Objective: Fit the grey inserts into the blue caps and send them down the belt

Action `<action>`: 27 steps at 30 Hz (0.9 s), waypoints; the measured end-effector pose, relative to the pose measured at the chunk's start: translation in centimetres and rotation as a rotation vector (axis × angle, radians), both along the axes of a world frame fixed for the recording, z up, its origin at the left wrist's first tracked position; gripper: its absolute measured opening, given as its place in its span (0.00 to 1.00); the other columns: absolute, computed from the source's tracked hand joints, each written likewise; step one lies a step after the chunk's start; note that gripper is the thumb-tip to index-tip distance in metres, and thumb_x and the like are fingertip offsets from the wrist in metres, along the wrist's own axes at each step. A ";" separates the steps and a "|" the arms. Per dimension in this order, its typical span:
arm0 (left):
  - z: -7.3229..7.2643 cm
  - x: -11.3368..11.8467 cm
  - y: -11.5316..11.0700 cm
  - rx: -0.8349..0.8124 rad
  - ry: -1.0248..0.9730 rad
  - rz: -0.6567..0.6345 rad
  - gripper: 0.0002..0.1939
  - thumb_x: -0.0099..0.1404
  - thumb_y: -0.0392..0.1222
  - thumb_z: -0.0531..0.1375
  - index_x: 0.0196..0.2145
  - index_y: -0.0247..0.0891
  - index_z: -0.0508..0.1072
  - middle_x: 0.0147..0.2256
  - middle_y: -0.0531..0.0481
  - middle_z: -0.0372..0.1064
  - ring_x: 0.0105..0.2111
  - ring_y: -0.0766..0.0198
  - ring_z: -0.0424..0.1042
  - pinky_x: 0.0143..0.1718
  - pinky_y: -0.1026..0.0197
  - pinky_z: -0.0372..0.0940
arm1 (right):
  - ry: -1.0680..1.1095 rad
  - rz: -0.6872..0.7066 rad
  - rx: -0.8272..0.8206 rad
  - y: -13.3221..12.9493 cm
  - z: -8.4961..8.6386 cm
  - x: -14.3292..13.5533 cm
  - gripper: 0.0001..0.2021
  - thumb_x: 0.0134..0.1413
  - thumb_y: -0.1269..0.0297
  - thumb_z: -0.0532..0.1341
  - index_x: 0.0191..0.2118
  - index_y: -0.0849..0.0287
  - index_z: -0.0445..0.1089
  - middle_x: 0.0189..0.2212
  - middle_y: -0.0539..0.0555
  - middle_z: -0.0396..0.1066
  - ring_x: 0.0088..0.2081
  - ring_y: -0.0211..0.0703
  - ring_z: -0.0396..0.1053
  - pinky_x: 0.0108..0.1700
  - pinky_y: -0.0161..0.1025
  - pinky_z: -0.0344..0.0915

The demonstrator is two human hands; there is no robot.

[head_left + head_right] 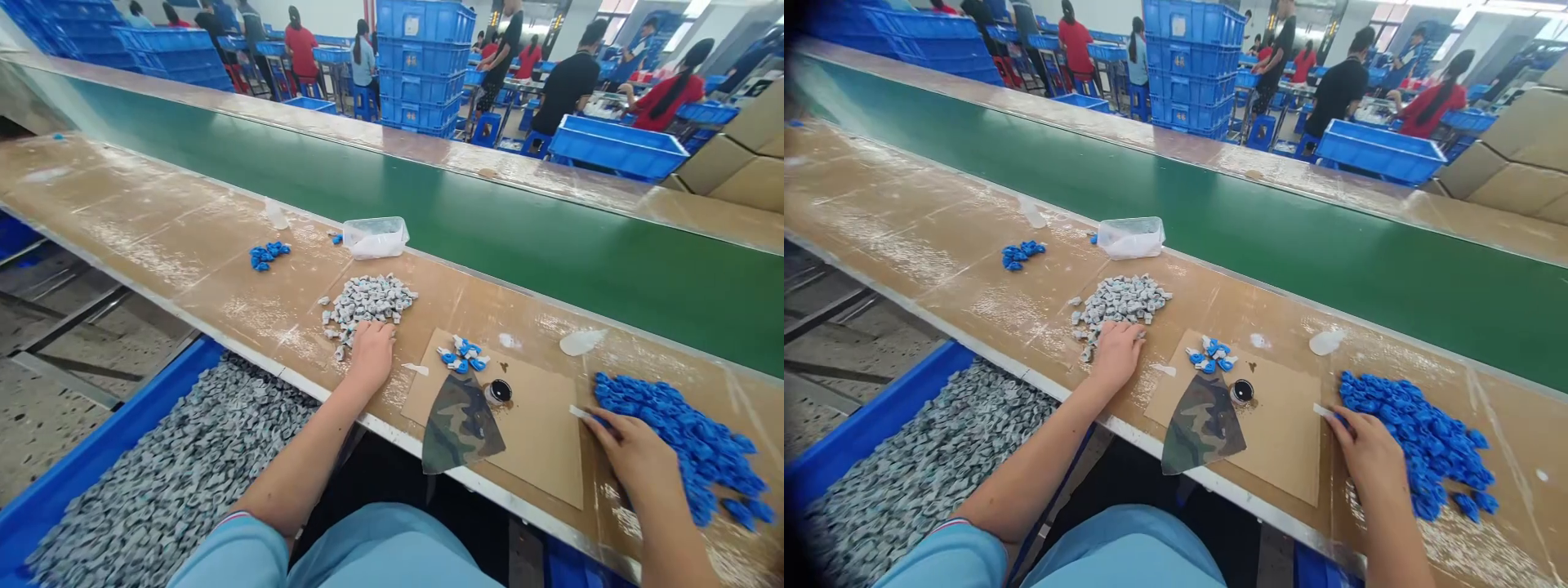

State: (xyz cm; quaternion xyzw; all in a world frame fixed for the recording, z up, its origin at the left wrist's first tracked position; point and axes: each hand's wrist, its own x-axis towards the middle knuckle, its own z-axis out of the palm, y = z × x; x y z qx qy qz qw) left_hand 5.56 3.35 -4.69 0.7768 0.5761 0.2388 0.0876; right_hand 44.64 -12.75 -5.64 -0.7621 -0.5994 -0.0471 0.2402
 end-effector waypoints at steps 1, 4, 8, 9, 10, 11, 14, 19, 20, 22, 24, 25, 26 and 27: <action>-0.2 0.0 0.1 0.003 0.004 -0.004 0.09 0.60 0.32 0.54 0.33 0.39 0.73 0.33 0.41 0.72 0.37 0.49 0.66 0.42 0.48 0.60 | 0.019 0.014 0.014 -0.1 0.0 -0.3 0.30 0.50 0.32 0.47 0.28 0.51 0.75 0.24 0.58 0.72 0.26 0.51 0.70 0.25 0.46 0.65; -0.5 -0.1 0.1 0.046 -0.083 -0.025 0.10 0.61 0.32 0.52 0.33 0.39 0.73 0.32 0.42 0.72 0.36 0.51 0.67 0.43 0.48 0.61 | 0.060 0.037 0.037 -0.8 0.1 -1.0 0.27 0.53 0.37 0.50 0.32 0.53 0.76 0.26 0.56 0.74 0.25 0.47 0.70 0.27 0.44 0.68; -0.1 0.7 -1.4 -0.009 -0.416 -0.051 0.09 0.62 0.37 0.53 0.36 0.39 0.72 0.38 0.44 0.73 0.41 0.54 0.69 0.46 0.51 0.63 | 0.154 0.009 0.105 -1.2 1.2 -3.3 0.22 0.53 0.43 0.56 0.35 0.57 0.75 0.28 0.57 0.74 0.26 0.45 0.72 0.28 0.43 0.71; 0.1 1.2 -2.2 -0.079 -0.527 -0.061 0.08 0.62 0.39 0.54 0.37 0.39 0.72 0.38 0.44 0.73 0.41 0.55 0.70 0.45 0.52 0.64 | 0.199 0.026 0.123 -1.1 1.6 -4.2 0.20 0.53 0.45 0.58 0.35 0.57 0.75 0.29 0.57 0.74 0.27 0.44 0.72 0.29 0.42 0.72; 0.3 1.9 -3.0 -0.175 -0.642 -0.077 0.08 0.62 0.40 0.55 0.37 0.38 0.72 0.37 0.45 0.73 0.40 0.57 0.71 0.44 0.54 0.65 | 0.247 0.061 0.134 -0.9 2.0 -5.2 0.17 0.53 0.47 0.59 0.35 0.57 0.75 0.30 0.56 0.75 0.28 0.43 0.73 0.29 0.41 0.73; 0.4 2.7 -3.9 -0.289 -0.757 -0.097 0.09 0.61 0.42 0.56 0.37 0.38 0.72 0.36 0.45 0.73 0.38 0.58 0.72 0.43 0.55 0.66 | 0.290 0.110 0.135 -0.5 2.3 -6.3 0.15 0.54 0.50 0.60 0.35 0.56 0.75 0.31 0.56 0.75 0.29 0.43 0.74 0.30 0.40 0.73; 0.5 5.0 -6.4 -0.640 -1.045 -0.168 0.11 0.58 0.45 0.61 0.36 0.37 0.72 0.32 0.48 0.73 0.35 0.61 0.74 0.41 0.57 0.68 | 0.344 0.250 0.102 0.6 3.3 -9.2 0.09 0.55 0.57 0.60 0.38 0.52 0.76 0.34 0.54 0.77 0.33 0.43 0.75 0.35 0.39 0.74; 0.1 7.0 -8.6 -0.917 -1.221 -0.200 0.15 0.52 0.48 0.67 0.34 0.37 0.72 0.28 0.50 0.72 0.31 0.64 0.73 0.38 0.60 0.69 | 0.302 0.325 0.023 1.9 3.8 -11.3 0.11 0.58 0.59 0.58 0.42 0.51 0.76 0.36 0.53 0.79 0.35 0.45 0.76 0.37 0.41 0.74; 0.0 7.2 -8.7 -0.929 -1.217 -0.210 0.15 0.51 0.47 0.67 0.33 0.37 0.73 0.27 0.51 0.72 0.31 0.64 0.73 0.37 0.60 0.69 | 0.297 0.324 0.012 2.0 3.8 -11.4 0.11 0.58 0.59 0.57 0.42 0.51 0.76 0.35 0.53 0.79 0.33 0.45 0.76 0.36 0.42 0.74; -0.2 7.4 -8.8 -0.922 -1.195 -0.231 0.14 0.51 0.46 0.67 0.33 0.37 0.73 0.27 0.51 0.72 0.30 0.64 0.72 0.36 0.61 0.69 | 0.287 0.331 0.003 2.2 3.8 -11.5 0.11 0.59 0.59 0.57 0.41 0.51 0.75 0.35 0.52 0.79 0.32 0.45 0.76 0.34 0.41 0.74; -0.5 7.4 -8.9 -0.899 -1.176 -0.241 0.13 0.52 0.45 0.67 0.33 0.37 0.74 0.28 0.51 0.72 0.30 0.65 0.72 0.36 0.62 0.68 | 0.264 0.351 0.000 2.3 3.7 -11.5 0.11 0.59 0.60 0.56 0.41 0.51 0.75 0.36 0.53 0.79 0.34 0.45 0.76 0.36 0.41 0.73; -0.6 7.5 -8.9 -0.892 -1.171 -0.244 0.12 0.52 0.45 0.66 0.33 0.37 0.74 0.28 0.51 0.72 0.30 0.65 0.71 0.36 0.62 0.68 | 0.248 0.358 0.001 2.3 3.7 -11.5 0.11 0.60 0.61 0.56 0.41 0.51 0.75 0.36 0.53 0.78 0.36 0.45 0.76 0.37 0.41 0.73; -0.7 7.5 -8.9 -0.889 -1.166 -0.248 0.12 0.53 0.45 0.66 0.33 0.37 0.74 0.29 0.50 0.72 0.30 0.65 0.71 0.36 0.62 0.68 | 0.232 0.361 0.004 2.3 3.8 -11.5 0.11 0.60 0.62 0.56 0.41 0.52 0.75 0.37 0.53 0.78 0.37 0.45 0.76 0.38 0.40 0.73; -0.8 7.5 -9.0 -0.889 -1.162 -0.251 0.11 0.53 0.44 0.66 0.33 0.36 0.74 0.29 0.50 0.72 0.31 0.65 0.71 0.36 0.62 0.68 | 0.215 0.363 0.010 2.3 3.8 -11.5 0.11 0.60 0.62 0.56 0.42 0.52 0.75 0.37 0.53 0.78 0.38 0.45 0.76 0.38 0.40 0.73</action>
